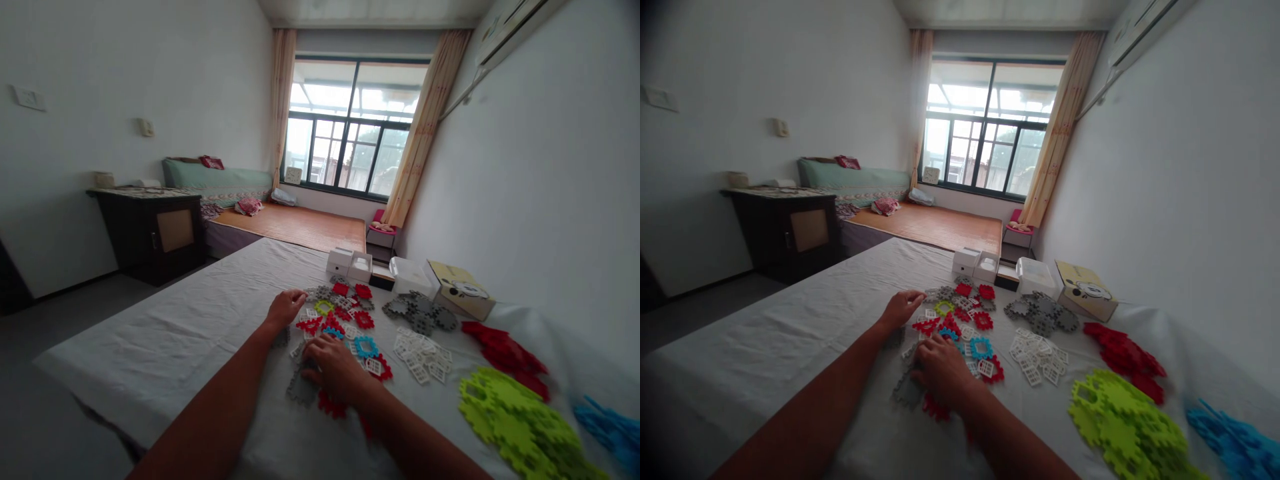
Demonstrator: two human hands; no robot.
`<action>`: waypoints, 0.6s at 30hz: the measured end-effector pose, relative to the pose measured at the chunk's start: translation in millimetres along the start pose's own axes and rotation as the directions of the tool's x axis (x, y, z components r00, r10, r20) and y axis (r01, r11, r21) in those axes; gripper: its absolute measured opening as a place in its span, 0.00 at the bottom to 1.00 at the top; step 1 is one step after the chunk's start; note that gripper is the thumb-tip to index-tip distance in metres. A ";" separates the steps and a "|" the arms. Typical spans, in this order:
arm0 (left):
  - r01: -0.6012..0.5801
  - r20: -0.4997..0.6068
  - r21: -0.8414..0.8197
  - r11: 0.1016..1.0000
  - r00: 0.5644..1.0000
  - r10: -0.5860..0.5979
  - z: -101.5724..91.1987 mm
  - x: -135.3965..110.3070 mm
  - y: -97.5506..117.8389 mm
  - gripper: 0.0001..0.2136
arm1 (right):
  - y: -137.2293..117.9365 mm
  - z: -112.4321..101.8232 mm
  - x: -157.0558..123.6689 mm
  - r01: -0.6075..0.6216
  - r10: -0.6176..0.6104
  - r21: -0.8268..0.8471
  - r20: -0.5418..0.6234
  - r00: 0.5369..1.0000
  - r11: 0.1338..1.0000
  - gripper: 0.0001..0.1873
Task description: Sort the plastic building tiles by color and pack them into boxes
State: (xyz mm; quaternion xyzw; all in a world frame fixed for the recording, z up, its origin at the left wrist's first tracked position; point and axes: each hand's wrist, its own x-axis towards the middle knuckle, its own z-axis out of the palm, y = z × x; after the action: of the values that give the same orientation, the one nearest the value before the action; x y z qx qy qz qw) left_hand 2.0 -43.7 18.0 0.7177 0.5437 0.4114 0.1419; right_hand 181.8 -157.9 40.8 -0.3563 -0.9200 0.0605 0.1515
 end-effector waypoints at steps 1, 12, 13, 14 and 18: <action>-0.001 0.005 0.003 1.000 1.000 0.001 -0.3 -0.1 0.2 0.14 | 0.0 0.1 -0.7 -0.008 0.008 0.018 -0.007 1.000 1.000 0.08; 0.001 0.022 0.003 1.000 1.000 -0.001 -0.3 -0.3 1.0 0.15 | 21.3 -10.0 -3.4 -0.044 0.105 0.382 -0.139 0.985 0.923 0.06; 0.008 0.026 0.002 1.000 1.000 -0.008 -0.4 -0.3 1.6 0.15 | 24.4 -11.1 -2.7 -0.041 0.114 0.410 -0.157 0.981 0.911 0.06; 0.014 0.030 0.001 1.000 0.999 -0.014 -0.6 -0.5 2.3 0.16 | 27.8 -11.9 -2.1 -0.039 0.129 0.439 -0.176 0.976 0.897 0.06; 0.026 0.034 0.008 1.000 0.999 -0.026 -1.8 -1.3 4.5 0.16 | 43.6 -13.9 -0.7 -0.097 0.256 0.546 -0.224 0.940 0.832 0.08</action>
State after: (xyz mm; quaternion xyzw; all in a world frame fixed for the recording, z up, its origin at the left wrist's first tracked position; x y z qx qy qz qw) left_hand 3.6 -46.9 21.5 0.7181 0.5518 0.3952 0.1540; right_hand 214.6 -126.0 44.1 -0.3902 -0.7985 0.2719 0.3690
